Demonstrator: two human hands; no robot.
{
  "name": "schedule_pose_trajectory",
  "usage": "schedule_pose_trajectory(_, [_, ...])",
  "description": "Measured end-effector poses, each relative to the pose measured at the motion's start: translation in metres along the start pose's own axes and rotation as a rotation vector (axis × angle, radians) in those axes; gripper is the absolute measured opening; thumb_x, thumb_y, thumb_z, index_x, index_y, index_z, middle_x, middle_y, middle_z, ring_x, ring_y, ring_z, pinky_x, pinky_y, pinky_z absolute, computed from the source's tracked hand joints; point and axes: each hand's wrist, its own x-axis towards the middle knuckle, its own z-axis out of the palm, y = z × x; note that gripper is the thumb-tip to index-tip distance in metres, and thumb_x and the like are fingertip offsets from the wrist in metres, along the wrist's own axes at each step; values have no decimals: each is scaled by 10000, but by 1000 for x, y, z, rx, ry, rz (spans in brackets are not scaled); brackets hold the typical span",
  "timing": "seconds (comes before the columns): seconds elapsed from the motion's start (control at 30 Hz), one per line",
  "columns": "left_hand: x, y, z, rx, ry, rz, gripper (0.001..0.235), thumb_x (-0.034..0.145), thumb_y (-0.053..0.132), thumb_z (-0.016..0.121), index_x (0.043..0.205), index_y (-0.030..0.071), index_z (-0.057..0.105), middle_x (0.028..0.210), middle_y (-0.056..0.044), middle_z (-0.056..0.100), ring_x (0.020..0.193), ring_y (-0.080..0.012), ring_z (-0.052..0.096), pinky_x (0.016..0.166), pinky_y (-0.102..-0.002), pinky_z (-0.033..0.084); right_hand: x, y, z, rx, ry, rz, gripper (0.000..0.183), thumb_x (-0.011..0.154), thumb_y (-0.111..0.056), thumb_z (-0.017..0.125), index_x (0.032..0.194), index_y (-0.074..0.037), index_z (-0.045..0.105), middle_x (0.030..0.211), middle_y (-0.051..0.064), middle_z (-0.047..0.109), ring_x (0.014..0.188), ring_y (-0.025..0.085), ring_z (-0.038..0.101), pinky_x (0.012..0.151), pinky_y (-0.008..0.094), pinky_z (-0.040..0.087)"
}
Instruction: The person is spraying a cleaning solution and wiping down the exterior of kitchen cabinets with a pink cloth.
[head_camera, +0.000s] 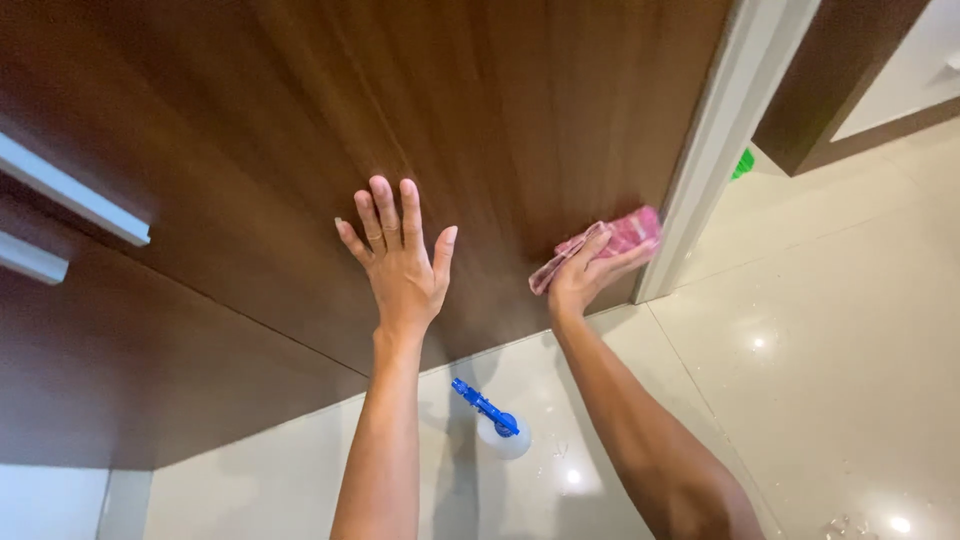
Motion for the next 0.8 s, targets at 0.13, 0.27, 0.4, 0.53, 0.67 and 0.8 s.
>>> schedule_pose_trajectory(0.13, [-1, -4, 3, 24, -18, 12, 807, 1129, 492, 571, 1704, 129, 136, 1761, -109, -6, 1628, -293, -81, 1291, -611, -61, 22, 49, -4, -628, 245, -349, 843, 1156, -484, 494, 1638, -58, -50, 1720, 321, -89, 1601, 418, -83, 1290, 535, 56])
schedule_pose_trajectory(0.27, [1, -2, 7, 39, -4, 2, 794, 1136, 498, 556, 1704, 136, 135, 1766, -101, -12, 1636, -292, -88, 1296, -615, -64, -28, -2, 44, -778, 101, -706, 873, 1109, -426, 608, 1693, -139, 25, 1741, 255, -62, 1633, 399, -65, 1339, 544, 38])
schedule_pose_trajectory(0.4, [-3, -2, 2, 25, -3, -1, 780, 1147, 487, 551, 1707, 136, 137, 1765, -107, -7, 1638, -298, -76, 1299, -618, -63, -43, 6, 31, -812, -185, -1022, 918, 1087, -407, 708, 1698, -205, 53, 1762, 190, -79, 1628, 359, -18, 1342, 504, 102])
schedule_pose_trajectory(0.53, [-3, -1, -2, 21, -9, 6, 768, 1144, 471, 554, 1708, 144, 149, 1762, -107, 7, 1634, -296, -62, 1300, -611, -57, -22, 67, -27, -847, -230, -1012, 928, 1088, -416, 678, 1697, -173, 21, 1777, 154, -39, 1632, 380, -2, 1355, 506, 107])
schedule_pose_trajectory(0.67, [-2, -5, -8, 5, -49, 15, 743, 1137, 449, 560, 1702, 159, 173, 1763, -103, 29, 1638, -295, -37, 1304, -603, -44, -7, 80, -28, -648, 167, -208, 992, 999, -550, 575, 1617, -83, -46, 1691, 215, -117, 1588, 420, -15, 1267, 518, 105])
schedule_pose_trajectory(0.8, [-1, -6, -4, -2, -45, 35, 739, 1124, 438, 576, 1694, 165, 193, 1758, -105, 37, 1630, -297, -26, 1295, -600, -34, -8, 88, -11, -653, 202, -231, 963, 1084, -522, 530, 1621, -41, -108, 1691, 276, -181, 1593, 454, -94, 1273, 530, 41])
